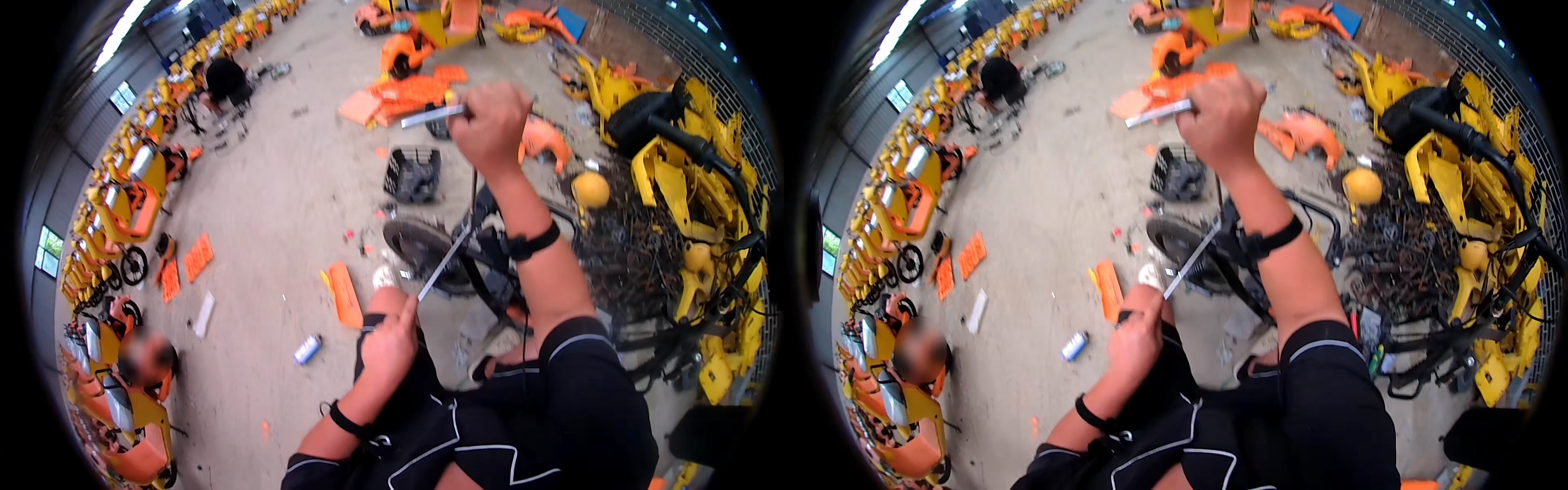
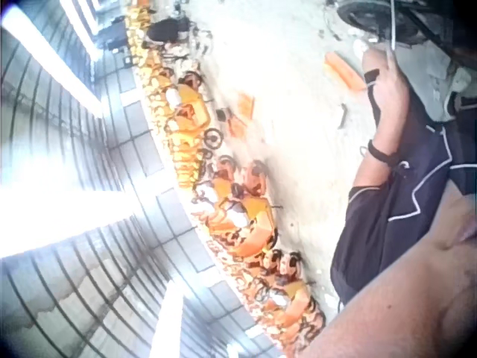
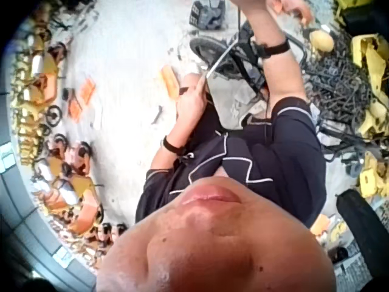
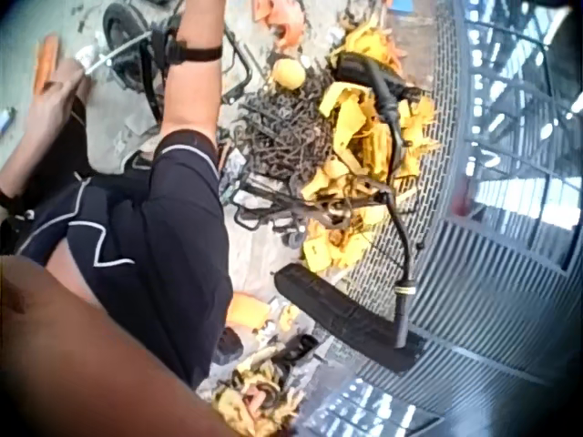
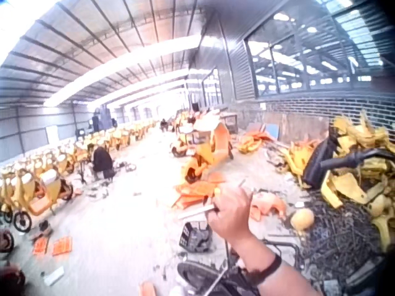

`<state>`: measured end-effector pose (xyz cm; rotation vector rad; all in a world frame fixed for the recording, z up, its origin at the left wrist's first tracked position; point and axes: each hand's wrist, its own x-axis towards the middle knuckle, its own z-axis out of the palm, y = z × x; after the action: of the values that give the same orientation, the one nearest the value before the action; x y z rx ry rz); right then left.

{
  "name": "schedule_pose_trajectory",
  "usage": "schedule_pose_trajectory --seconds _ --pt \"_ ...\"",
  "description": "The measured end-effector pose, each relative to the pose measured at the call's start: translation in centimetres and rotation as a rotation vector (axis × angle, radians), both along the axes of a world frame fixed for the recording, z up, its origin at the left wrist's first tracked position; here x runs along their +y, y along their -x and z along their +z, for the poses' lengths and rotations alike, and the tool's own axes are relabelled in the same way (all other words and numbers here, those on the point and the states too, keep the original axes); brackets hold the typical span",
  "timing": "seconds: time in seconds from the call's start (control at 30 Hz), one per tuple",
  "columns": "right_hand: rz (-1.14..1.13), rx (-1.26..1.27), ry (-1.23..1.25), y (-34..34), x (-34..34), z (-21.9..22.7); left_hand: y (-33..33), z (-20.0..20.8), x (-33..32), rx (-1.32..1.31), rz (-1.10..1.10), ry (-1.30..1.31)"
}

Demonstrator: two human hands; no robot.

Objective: The person uses a screwdriver and pliers to detach wires and components from a bike frame, then uses a socket wrench to loosen and remove bolts from the frame.

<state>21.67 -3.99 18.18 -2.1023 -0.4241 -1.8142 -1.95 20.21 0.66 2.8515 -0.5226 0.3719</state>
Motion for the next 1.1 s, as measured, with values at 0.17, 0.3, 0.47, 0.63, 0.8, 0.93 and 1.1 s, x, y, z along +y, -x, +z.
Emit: schedule_pose_trajectory --seconds 0.17,0.3,0.47,0.63,0.8,0.93,1.1 --pt "0.161 0.052 -0.007 -0.4 -2.9 -0.6 -0.2 0.9 -1.3 0.065 0.02 -0.039" --pt "0.573 0.063 -0.105 -2.2 -4.5 -1.6 -0.2 0.9 -1.6 0.096 0.061 -0.021" --pt "1.004 0.158 -0.167 -4.2 -6.5 -2.6 -0.5 0.7 -1.4 0.078 0.065 -0.055" --pt "1.489 0.124 -0.403 -5.1 -4.7 -2.6 -0.1 0.8 -1.4 0.097 0.076 -0.063" --pt "2.538 -0.227 -0.441 -8.3 -1.2 -2.9 0.3 0.9 -1.4 0.106 0.055 -0.041" --pt "1.896 0.146 -0.404 -5.4 -2.9 -2.4 0.5 1.1 -1.5 0.095 0.052 -0.032" --pt "1.2 0.192 -0.774 -1.9 -3.1 -2.7 0.2 0.7 -1.6 0.057 0.028 -0.042"
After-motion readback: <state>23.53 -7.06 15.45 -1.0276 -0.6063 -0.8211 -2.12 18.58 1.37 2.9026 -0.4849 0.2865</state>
